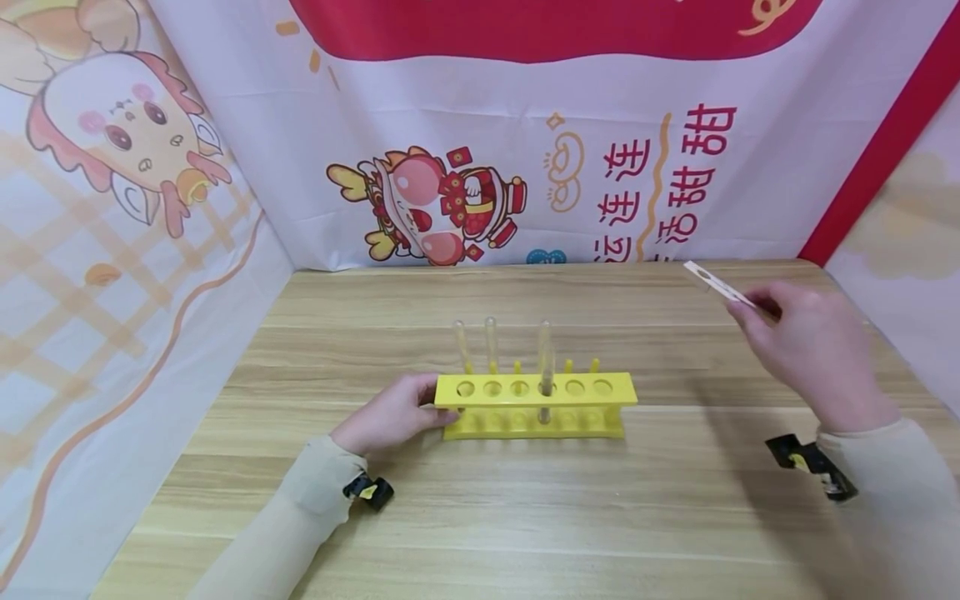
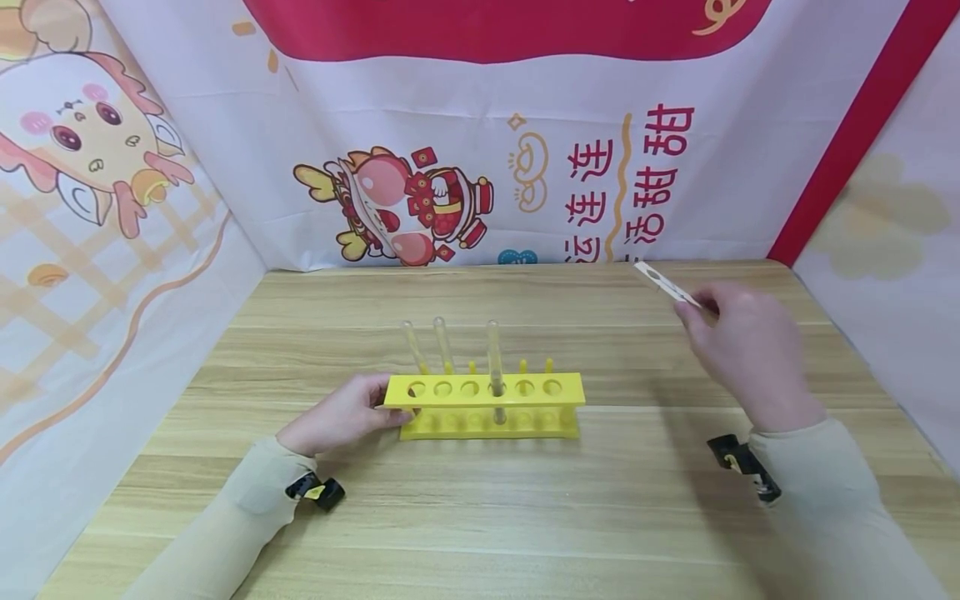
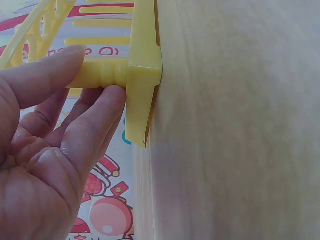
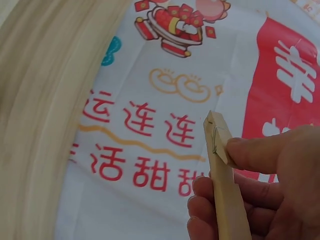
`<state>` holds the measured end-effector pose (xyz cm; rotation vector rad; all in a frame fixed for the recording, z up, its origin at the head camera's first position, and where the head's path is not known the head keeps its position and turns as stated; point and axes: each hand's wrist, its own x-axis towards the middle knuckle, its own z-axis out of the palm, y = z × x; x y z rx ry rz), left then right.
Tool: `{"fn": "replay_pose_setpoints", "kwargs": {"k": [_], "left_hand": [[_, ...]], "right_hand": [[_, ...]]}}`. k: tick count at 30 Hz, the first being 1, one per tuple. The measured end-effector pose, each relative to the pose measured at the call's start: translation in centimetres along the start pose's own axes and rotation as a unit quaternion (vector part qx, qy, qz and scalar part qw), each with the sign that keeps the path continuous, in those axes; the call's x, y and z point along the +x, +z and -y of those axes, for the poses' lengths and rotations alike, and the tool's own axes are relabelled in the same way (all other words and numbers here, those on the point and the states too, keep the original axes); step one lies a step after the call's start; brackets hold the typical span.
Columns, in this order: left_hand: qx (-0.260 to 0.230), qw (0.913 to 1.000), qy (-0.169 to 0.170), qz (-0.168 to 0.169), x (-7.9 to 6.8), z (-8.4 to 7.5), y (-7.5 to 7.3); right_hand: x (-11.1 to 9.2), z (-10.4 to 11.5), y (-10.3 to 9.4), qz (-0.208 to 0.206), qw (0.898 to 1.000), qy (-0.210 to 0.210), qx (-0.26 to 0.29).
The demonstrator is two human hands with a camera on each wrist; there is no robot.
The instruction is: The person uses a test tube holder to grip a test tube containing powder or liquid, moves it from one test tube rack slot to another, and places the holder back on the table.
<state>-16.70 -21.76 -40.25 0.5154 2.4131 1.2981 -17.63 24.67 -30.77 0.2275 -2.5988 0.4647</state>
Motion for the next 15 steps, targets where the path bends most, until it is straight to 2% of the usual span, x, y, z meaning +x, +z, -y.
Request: {"fn": "replay_pose_setpoints", "kwargs": {"k": [7,13,15], "left_hand": [[0.000,1.0000,-0.002,-0.003,0.0,0.1,0.0],[0.000,1.0000,-0.004,-0.003,0.1,0.0,0.0],[-0.001,1.0000,-0.005,-0.002,0.1,-0.1,0.0]], "right_hand": [[-0.2,-2.5,0.7,0.077,0.995,0.061,-0.002],[-0.7,-4.9,2.0,0.153,0.984,0.093,0.002],[-0.9,-5.8,2.7,0.166,0.981,0.102,0.003]]}}
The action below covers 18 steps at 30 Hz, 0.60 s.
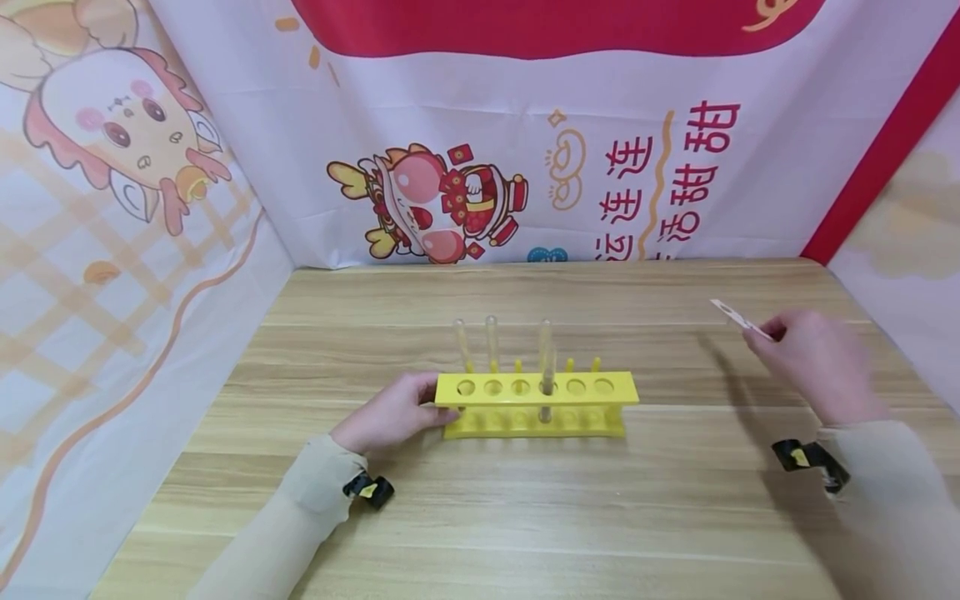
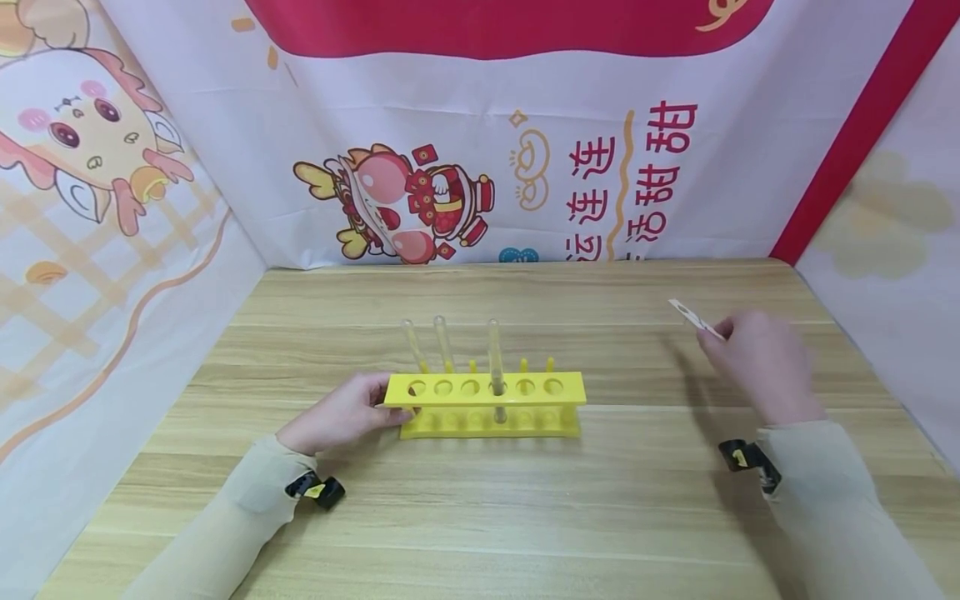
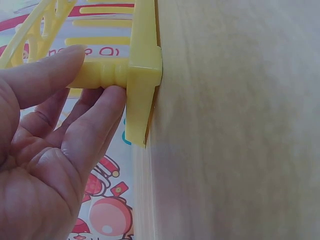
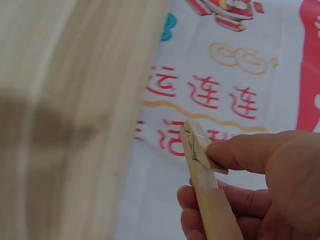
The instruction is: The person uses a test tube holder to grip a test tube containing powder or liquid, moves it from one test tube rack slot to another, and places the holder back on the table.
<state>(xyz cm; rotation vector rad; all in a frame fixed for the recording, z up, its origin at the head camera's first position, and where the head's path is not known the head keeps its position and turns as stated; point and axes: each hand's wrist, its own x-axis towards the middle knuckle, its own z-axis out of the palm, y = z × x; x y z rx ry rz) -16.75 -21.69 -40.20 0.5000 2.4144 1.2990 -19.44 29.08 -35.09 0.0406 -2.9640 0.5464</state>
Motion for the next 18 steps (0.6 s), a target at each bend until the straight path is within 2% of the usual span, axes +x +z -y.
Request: {"fn": "replay_pose_setpoints", "kwargs": {"k": [9,18], "left_hand": [[0.000,1.0000,0.004,-0.001,0.1,0.1,0.0],[-0.002,1.0000,0.005,0.001,0.1,0.2,0.0]], "right_hand": [[0.7,-2.5,2.1,0.059,0.998,0.035,-0.009],[1.0,-3.4,3.6,0.116,0.992,0.047,0.001]]}}
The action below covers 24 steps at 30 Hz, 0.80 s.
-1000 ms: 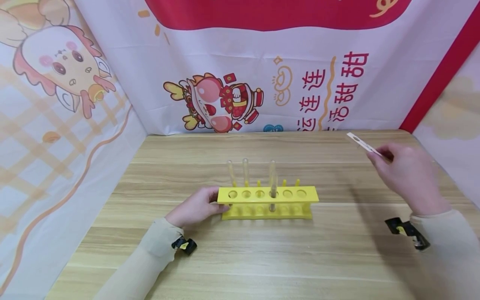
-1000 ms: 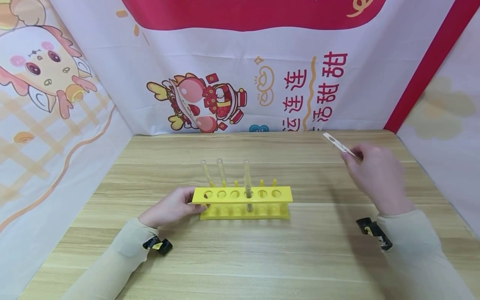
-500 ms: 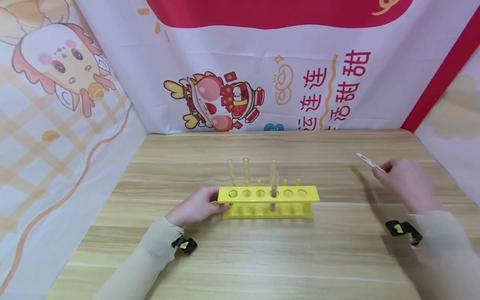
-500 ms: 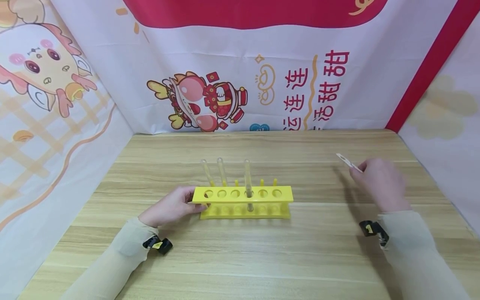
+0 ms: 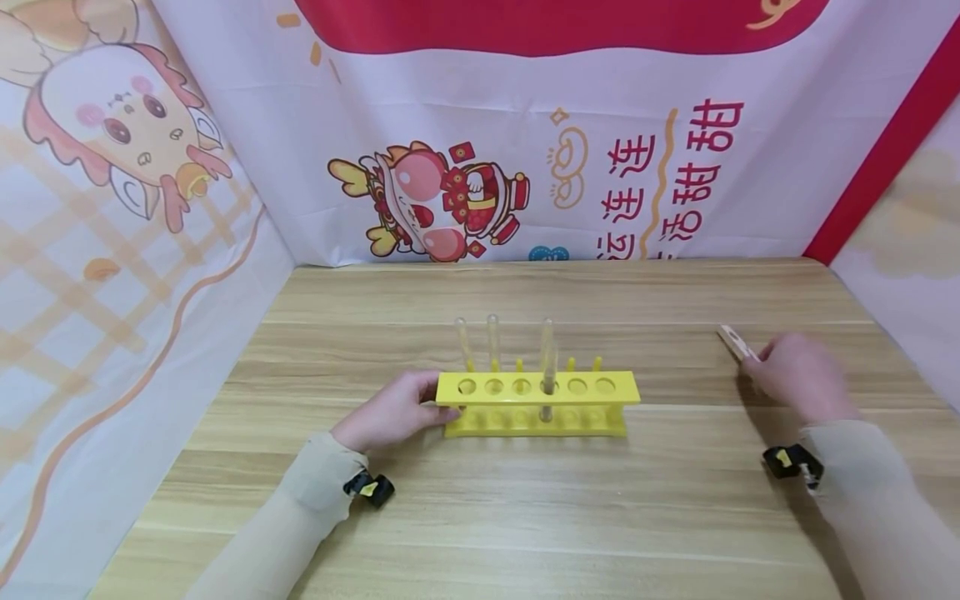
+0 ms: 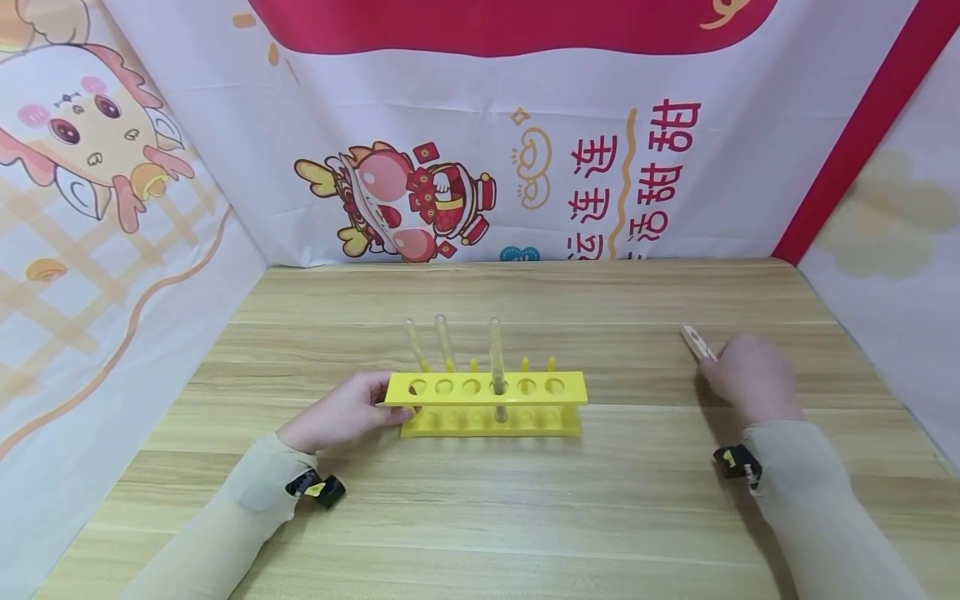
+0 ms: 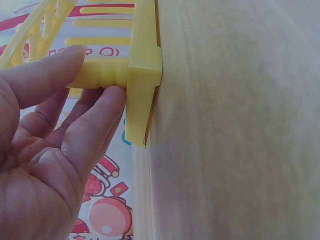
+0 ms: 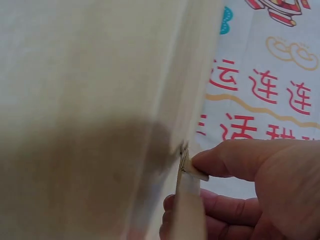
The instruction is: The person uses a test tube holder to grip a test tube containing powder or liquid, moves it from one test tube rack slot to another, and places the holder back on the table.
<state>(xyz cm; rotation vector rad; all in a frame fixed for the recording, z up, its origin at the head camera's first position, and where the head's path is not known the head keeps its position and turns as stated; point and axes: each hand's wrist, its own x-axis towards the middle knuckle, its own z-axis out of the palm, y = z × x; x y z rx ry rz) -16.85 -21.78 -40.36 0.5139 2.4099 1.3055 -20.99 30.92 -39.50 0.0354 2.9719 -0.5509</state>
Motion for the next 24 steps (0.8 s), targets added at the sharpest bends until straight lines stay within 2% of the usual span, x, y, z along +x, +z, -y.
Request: {"fn": "replay_pose_setpoints", "kwargs": {"k": [6,11,18,21,24], "left_hand": [[0.001,1.0000,0.001,0.001,0.0,0.1,0.0],[0.005,1.0000,0.005,0.000,0.2,0.1,0.0],[-0.002,1.0000,0.005,0.005,0.2,0.3,0.0],[-0.001,1.0000,0.003,0.007,0.2,0.3,0.0],[-0.001,1.0000,0.003,0.007,0.1,0.4,0.0]], "right_hand": [[0.2,-0.2,0.7,-0.009,1.000,0.006,-0.003],[0.3,-0.3,0.9,0.000,1.000,0.004,-0.003],[-0.3,-0.4,0.2,-0.003,1.000,0.007,-0.008],[-0.5,-0.7,-0.4,-0.012,1.000,-0.014,-0.024],[-0.7,-1.0,-0.8,-0.034,0.997,-0.054,-0.031]]}}
